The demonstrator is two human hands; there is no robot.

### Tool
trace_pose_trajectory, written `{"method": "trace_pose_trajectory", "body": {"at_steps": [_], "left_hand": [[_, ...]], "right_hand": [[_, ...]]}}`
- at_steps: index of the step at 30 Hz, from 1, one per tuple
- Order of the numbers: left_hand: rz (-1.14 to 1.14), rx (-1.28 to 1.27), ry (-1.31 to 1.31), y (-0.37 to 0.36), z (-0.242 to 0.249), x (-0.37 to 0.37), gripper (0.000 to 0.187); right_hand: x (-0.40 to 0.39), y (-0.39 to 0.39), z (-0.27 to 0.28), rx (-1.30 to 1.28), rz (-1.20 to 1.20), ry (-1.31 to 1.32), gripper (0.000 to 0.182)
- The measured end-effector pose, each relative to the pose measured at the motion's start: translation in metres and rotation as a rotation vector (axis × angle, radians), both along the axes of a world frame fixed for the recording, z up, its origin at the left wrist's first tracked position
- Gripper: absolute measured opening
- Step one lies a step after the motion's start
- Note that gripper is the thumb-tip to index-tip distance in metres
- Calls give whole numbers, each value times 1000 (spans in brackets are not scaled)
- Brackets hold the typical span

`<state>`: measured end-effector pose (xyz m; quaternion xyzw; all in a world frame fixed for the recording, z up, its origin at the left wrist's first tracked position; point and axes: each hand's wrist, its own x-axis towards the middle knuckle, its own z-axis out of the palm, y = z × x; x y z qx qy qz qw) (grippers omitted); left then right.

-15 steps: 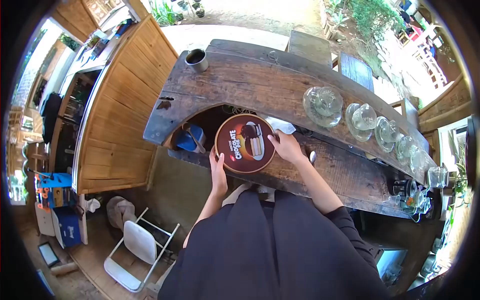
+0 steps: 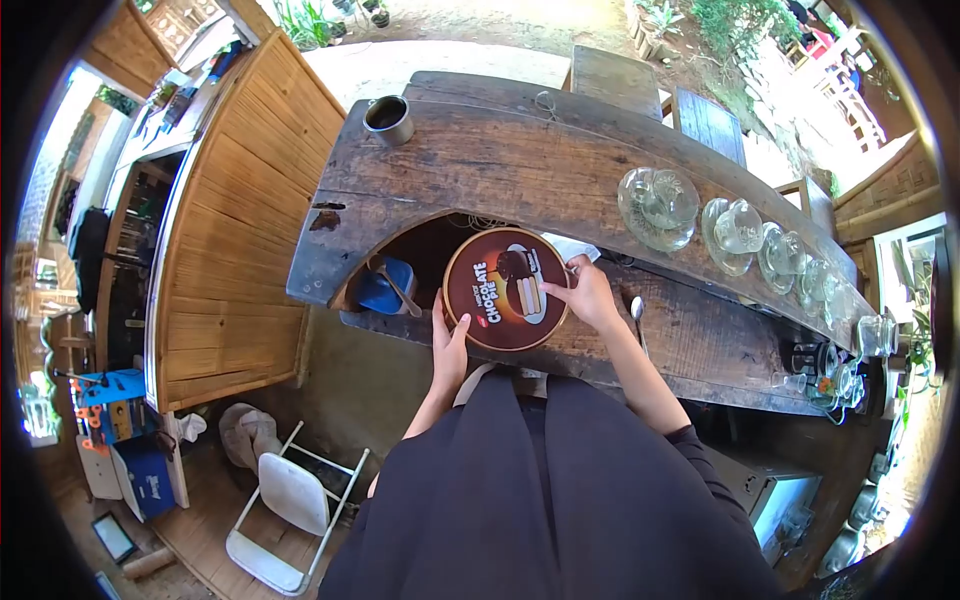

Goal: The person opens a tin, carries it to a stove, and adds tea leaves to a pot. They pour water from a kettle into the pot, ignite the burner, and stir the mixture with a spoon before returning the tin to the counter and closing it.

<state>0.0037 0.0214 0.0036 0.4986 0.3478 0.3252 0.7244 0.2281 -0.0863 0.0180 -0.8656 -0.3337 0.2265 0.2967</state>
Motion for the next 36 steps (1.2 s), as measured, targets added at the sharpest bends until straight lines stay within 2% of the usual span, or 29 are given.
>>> {"method": "trace_pose_trajectory", "body": {"at_steps": [10, 17, 22, 31, 33, 36], "left_hand": [[-76, 32, -6, 4, 0, -3, 61], [-108, 105, 24, 3, -1, -5, 61], [-131, 115, 37, 4, -3, -4, 62], [-111, 128, 50, -5, 2, 2, 67], [-80, 343, 223, -7, -8, 4, 72], [-72, 329, 227, -9, -14, 5, 77]], "right_hand": [[9, 7, 11, -32, 11, 78, 68], [10, 4, 12, -25, 51, -21, 66], [10, 5, 9, 114, 33, -5, 63], [8, 3, 9, 50, -15, -24, 65], [8, 2, 7, 93, -9, -22, 66], [6, 0, 13, 92, -10, -16, 67]]}}
